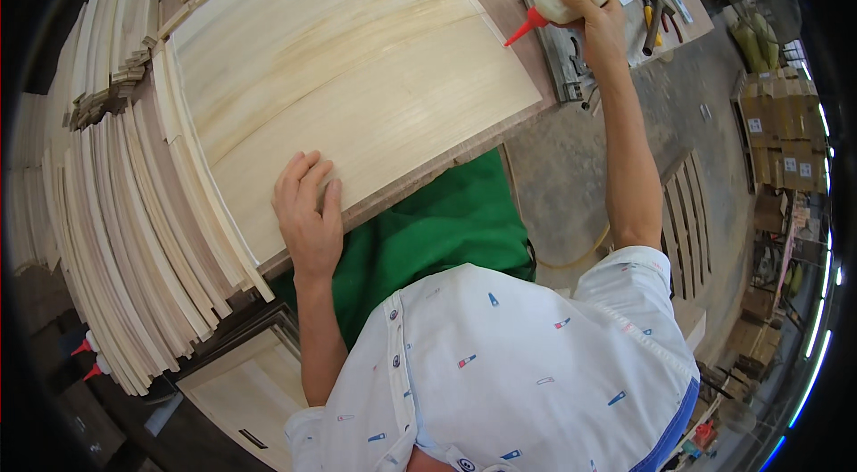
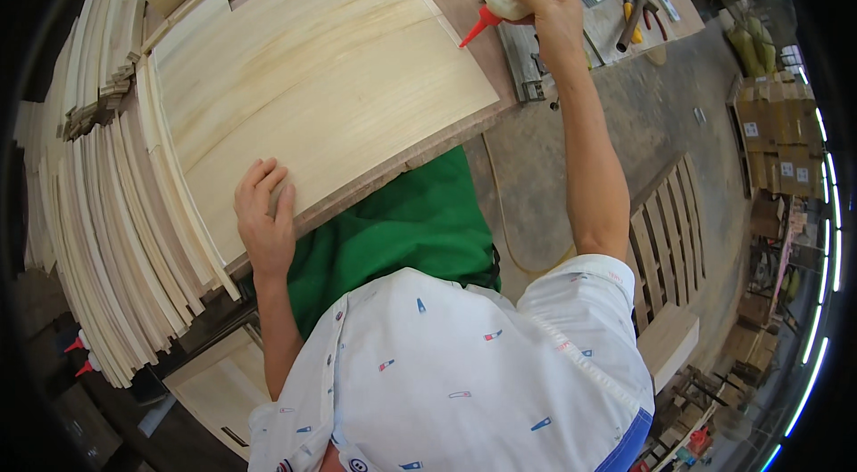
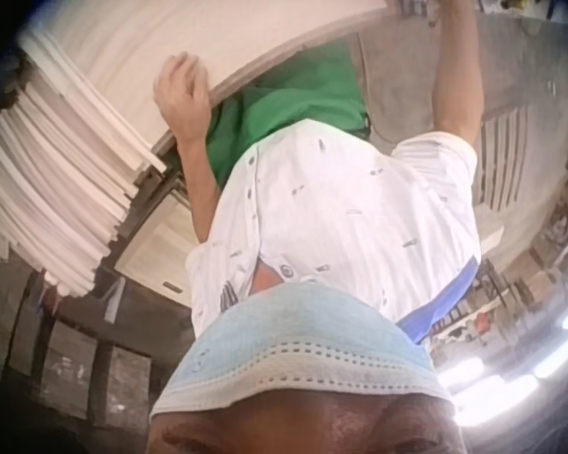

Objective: Assembling wood panels using glue and a pneumatic nail gun.

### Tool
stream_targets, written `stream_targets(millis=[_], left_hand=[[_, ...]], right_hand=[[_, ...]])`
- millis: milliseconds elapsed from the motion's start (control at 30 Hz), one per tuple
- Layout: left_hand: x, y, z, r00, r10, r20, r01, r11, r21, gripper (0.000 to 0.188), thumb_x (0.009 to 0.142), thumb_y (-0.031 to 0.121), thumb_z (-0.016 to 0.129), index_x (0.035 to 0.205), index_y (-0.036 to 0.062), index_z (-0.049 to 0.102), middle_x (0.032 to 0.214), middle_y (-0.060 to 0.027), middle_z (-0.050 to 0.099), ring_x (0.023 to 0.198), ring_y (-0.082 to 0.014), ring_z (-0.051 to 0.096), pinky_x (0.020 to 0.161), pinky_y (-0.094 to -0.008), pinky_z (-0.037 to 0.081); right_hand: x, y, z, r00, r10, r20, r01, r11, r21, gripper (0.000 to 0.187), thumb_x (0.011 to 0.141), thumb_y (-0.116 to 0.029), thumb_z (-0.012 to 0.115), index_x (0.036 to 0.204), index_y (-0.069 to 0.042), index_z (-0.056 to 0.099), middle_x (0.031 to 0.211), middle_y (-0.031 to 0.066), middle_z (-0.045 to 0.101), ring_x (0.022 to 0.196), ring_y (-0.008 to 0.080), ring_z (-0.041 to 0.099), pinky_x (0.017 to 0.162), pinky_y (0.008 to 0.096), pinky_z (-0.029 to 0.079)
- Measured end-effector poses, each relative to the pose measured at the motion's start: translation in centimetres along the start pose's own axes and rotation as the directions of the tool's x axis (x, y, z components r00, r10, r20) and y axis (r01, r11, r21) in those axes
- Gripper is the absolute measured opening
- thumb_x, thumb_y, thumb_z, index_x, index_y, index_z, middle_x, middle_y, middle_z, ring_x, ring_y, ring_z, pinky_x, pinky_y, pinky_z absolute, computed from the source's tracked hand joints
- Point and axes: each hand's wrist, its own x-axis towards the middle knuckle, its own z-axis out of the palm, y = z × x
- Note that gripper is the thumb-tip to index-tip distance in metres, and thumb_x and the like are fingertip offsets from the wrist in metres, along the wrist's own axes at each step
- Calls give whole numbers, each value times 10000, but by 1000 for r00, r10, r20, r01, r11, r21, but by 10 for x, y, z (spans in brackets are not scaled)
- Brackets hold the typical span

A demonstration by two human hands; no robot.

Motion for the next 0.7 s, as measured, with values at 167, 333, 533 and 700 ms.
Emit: stream_targets(millis=[167, 333, 533, 700], left_hand=[[0, -1, -2, 999, -11, 32, 11, 1000, 13, 215, 879, 110, 618, 1070, 15, 646, 1217, -111, 596, 1221, -294, 505, 1041, -398, 367], [-1, -1, -2, 1000, 5, 10, -5, 1000, -7, 218, 853, 73, 637, 1066, 23, 642, 1208, -113, 594, 1205, -310, 508, 1024, -420, 366], [1, -3, -5, 996, 12, 89, -12, 1000, 2, 233, 886, 73, 600, 1108, 14, 640, 1256, -119, 576, 1241, -292, 493, 1045, -388, 374], [5, -17, -45, 991, -66, 118, 67, 998, -7, 301, 857, 10, 595, 1156, 25, 631, 1293, -126, 562, 1237, -295, 505, 1046, -379, 382]], right_hand=[[-29, -7, -20, 999, 41, -32, -42, 999, -26, 378, 789, -143, 758, 1096, 10, 599, 989, 102, 663, 823, 196, 676, 589, 306, 575], [-53, -16, -36, 996, 71, -60, -74, 996, -53, 384, 786, -149, 765, 1101, 1, 604, 989, 89, 671, 809, 178, 668, 595, 286, 543], [-74, -35, -47, 995, 30, -95, -39, 995, -95, 412, 796, -154, 760, 1126, 17, 583, 1017, 98, 661, 853, 182, 665, 644, 295, 551], [-89, -33, -37, 996, 61, -59, -42, 956, 292, 405, 862, -134, 684, 1202, 15, 524, 1107, 112, 625, 997, 244, 640, 826, 439, 564]])
